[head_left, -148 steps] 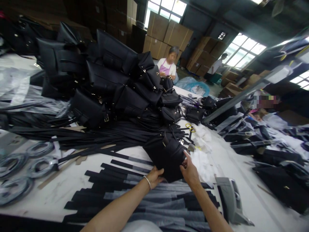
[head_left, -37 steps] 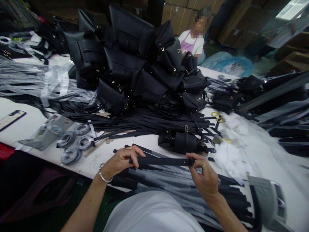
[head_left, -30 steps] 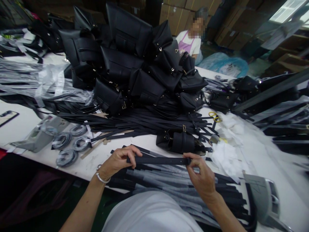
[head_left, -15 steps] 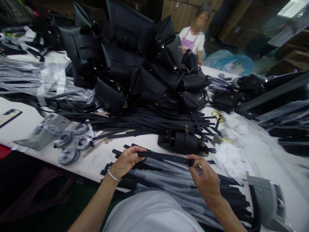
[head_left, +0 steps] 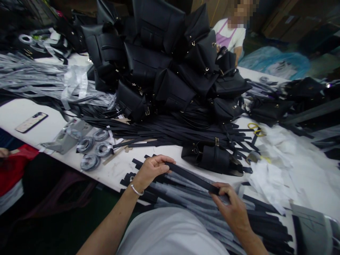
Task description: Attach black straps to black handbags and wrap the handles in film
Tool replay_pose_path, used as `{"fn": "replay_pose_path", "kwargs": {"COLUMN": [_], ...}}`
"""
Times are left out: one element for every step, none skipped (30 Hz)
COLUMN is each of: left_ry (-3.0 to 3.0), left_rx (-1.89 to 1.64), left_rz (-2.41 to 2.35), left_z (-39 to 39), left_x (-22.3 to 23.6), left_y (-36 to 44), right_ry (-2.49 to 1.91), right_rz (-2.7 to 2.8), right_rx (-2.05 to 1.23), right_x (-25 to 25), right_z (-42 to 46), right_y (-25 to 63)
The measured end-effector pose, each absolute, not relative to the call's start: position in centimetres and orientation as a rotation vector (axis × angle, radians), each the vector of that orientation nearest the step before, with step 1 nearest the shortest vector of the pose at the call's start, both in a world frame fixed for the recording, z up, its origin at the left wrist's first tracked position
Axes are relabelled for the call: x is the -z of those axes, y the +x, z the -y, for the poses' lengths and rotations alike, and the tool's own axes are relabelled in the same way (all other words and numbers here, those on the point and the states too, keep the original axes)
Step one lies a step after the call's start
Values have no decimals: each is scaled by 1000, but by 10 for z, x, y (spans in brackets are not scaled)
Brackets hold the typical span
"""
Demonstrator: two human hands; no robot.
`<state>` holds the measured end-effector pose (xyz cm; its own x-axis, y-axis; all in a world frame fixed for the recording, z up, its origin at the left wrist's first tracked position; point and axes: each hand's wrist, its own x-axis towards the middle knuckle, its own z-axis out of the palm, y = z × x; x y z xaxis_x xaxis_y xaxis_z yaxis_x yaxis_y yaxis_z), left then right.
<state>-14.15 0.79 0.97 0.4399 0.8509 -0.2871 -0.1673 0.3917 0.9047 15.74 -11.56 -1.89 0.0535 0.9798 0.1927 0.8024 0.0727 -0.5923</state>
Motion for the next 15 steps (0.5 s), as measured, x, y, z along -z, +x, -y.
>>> {"fn": "replay_pose_path", "kwargs": {"left_ry": [954, 960, 962, 958, 949, 935, 916, 892, 865, 835, 805, 779, 758, 746, 740], "left_rx": [-767, -773, -781, -788, -797, -805, -813, -819, -824, -828, -828, -827, -823, -815, -806], "left_rz": [-880, -882, -886, -892, -901, -908, -913, -916, -918, -918, -919, -923, -932, -946, -965], "left_z": [-9, -10, -10, -11, -11, -12, -12, -13, -14, -14, -15, -16, -16, -17, -17], "left_x": [-10, -9, -8, -5, -3, 1, 4, 7, 11, 14, 16, 18, 20, 21, 22], "left_y": [-142, -143, -143, -143, -143, -143, -143, -142, -142, -142, -141, -141, -139, -138, -135], "right_ry": [-1763, -1757, -1750, -1742, -1733, -1726, -1720, -1717, -1717, -1720, -1724, -1727, -1729, -1733, -1739], "right_rz": [1786, 1787, 1789, 1792, 1796, 1799, 1801, 1801, 1800, 1798, 1796, 1793, 1790, 1786, 1783], "right_rx": [-406, -406, -403, -398, -394, -391, -386, -384, -384, -384, -385, -385, -386, -387, -388], "right_x": [19, 19, 19, 19, 19, 18, 18, 17, 17, 16, 15, 13, 12, 10, 8], "right_z": [115, 115, 114, 114, 113, 113, 113, 113, 113, 113, 113, 112, 112, 110, 109], "right_y": [156, 156, 155, 154, 154, 153, 153, 152, 151, 151, 150, 148, 147, 145, 143]}}
